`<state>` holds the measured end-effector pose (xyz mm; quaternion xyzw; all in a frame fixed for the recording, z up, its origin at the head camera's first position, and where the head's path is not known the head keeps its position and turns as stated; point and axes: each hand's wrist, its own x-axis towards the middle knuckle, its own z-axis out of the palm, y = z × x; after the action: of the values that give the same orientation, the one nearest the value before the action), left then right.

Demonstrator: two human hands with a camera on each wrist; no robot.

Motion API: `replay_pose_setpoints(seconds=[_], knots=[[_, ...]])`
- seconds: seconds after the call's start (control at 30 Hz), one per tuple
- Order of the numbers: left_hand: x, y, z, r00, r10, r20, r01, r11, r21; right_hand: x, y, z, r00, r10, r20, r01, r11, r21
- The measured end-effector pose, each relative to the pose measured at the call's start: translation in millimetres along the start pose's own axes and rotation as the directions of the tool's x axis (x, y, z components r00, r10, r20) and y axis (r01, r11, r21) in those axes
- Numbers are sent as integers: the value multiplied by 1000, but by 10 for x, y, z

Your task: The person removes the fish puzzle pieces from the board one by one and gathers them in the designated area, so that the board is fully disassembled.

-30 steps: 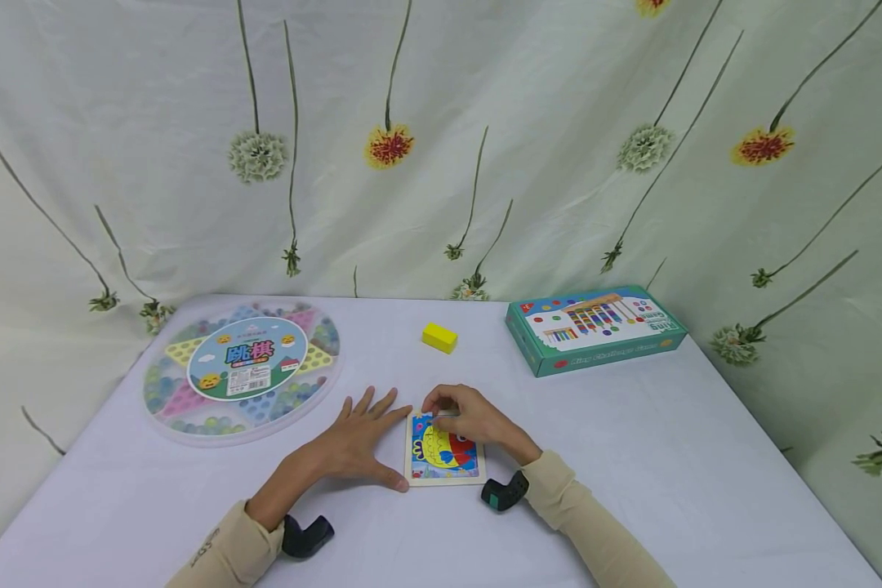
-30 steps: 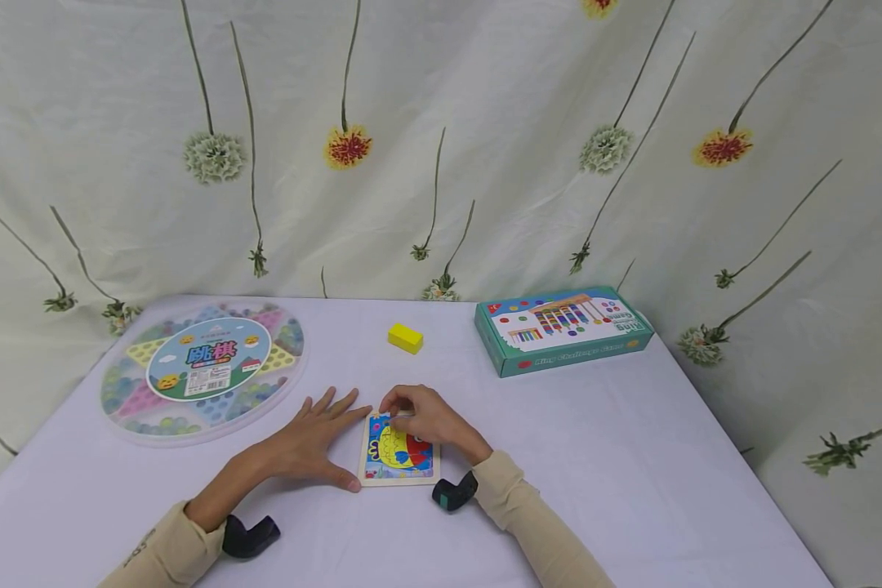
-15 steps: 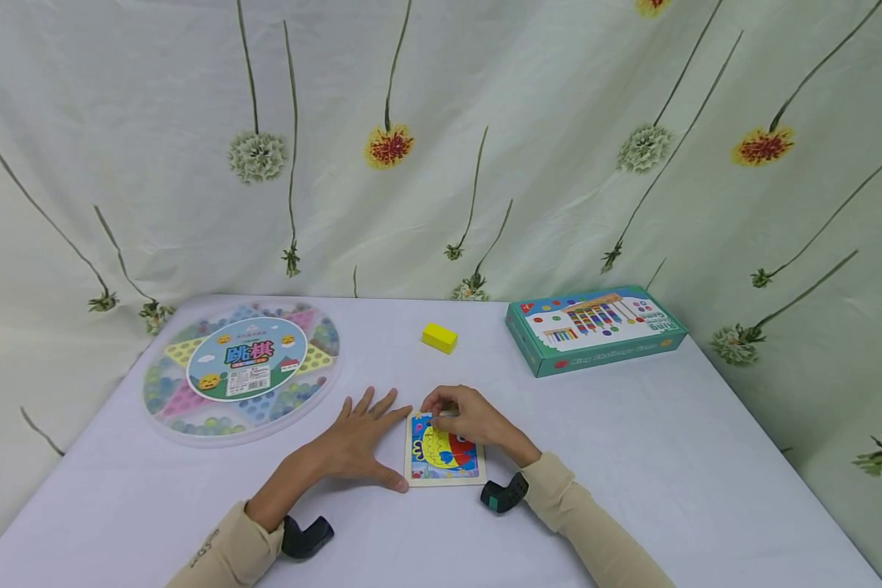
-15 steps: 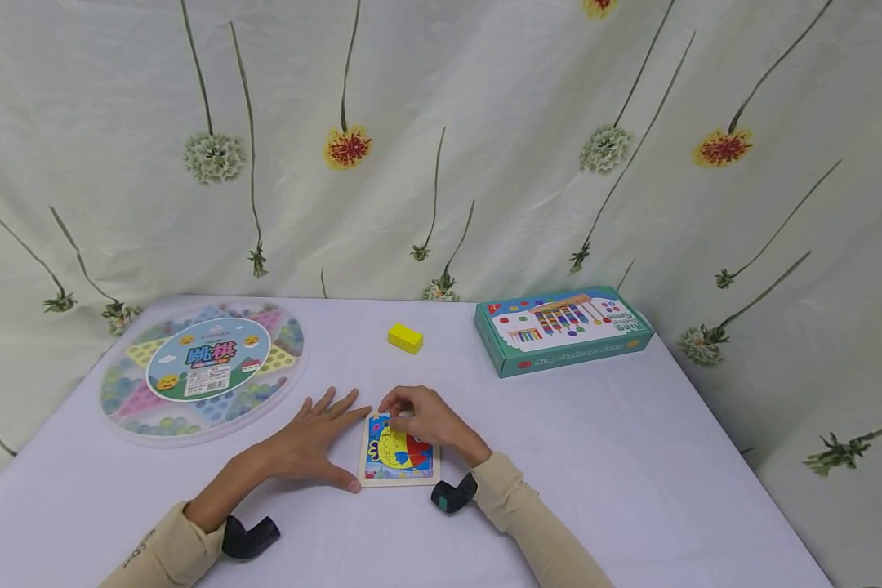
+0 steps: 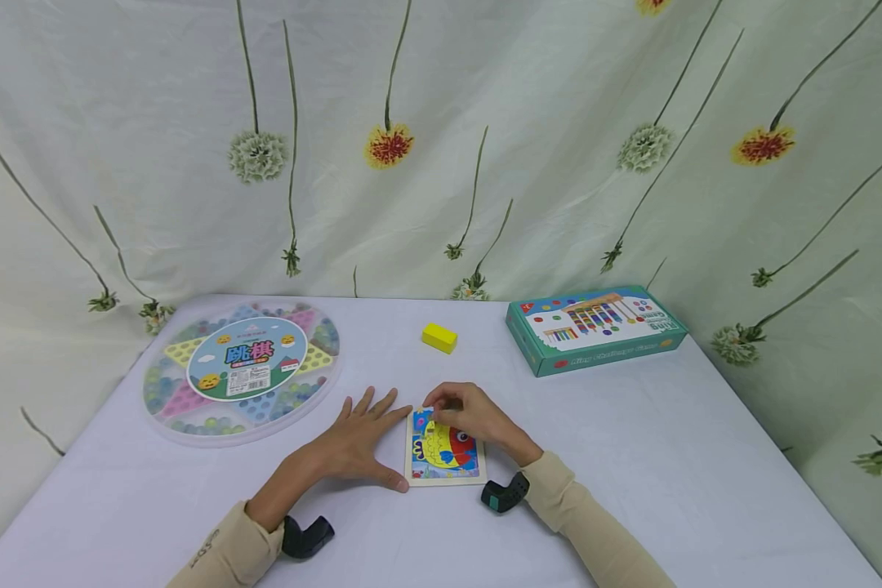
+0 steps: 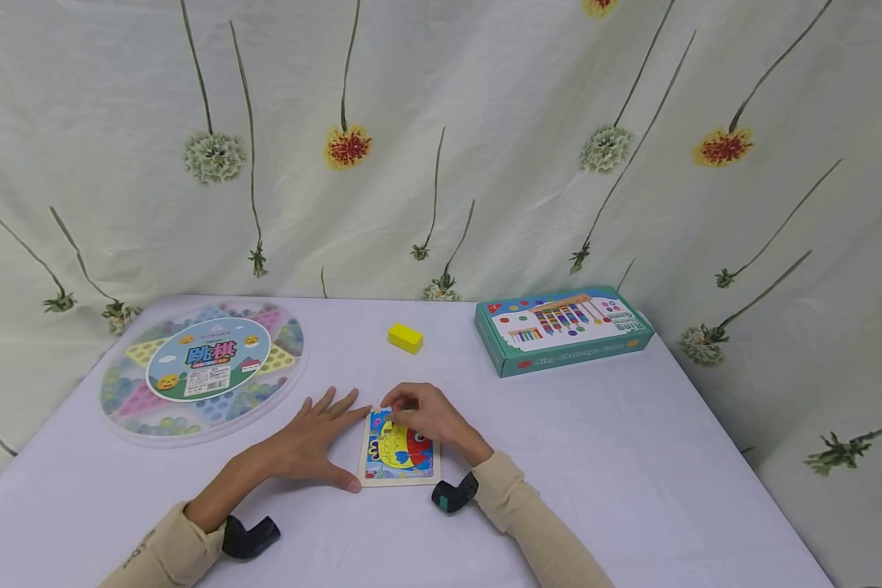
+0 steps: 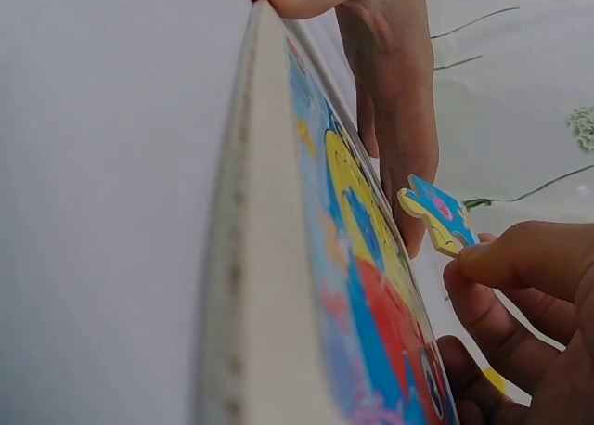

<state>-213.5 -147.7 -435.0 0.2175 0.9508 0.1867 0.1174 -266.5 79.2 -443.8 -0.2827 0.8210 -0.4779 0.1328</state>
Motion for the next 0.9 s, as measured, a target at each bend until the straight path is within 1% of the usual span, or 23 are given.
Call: replay_pose_setpoints(seconds=[0.33, 0.53, 0.9], knots=[[9, 0, 19, 1000, -17, 11, 17, 1000, 9, 5, 9, -35, 1000, 25, -14, -24, 998, 52], [17, 8, 41, 1000, 20, 1, -20, 1000, -6, -3, 25, -57, 1000, -7, -10, 8, 995, 95], [29, 43, 65, 998, 70, 4, -69, 997, -35, 7, 49, -86, 1000, 12, -28, -8, 993, 118]])
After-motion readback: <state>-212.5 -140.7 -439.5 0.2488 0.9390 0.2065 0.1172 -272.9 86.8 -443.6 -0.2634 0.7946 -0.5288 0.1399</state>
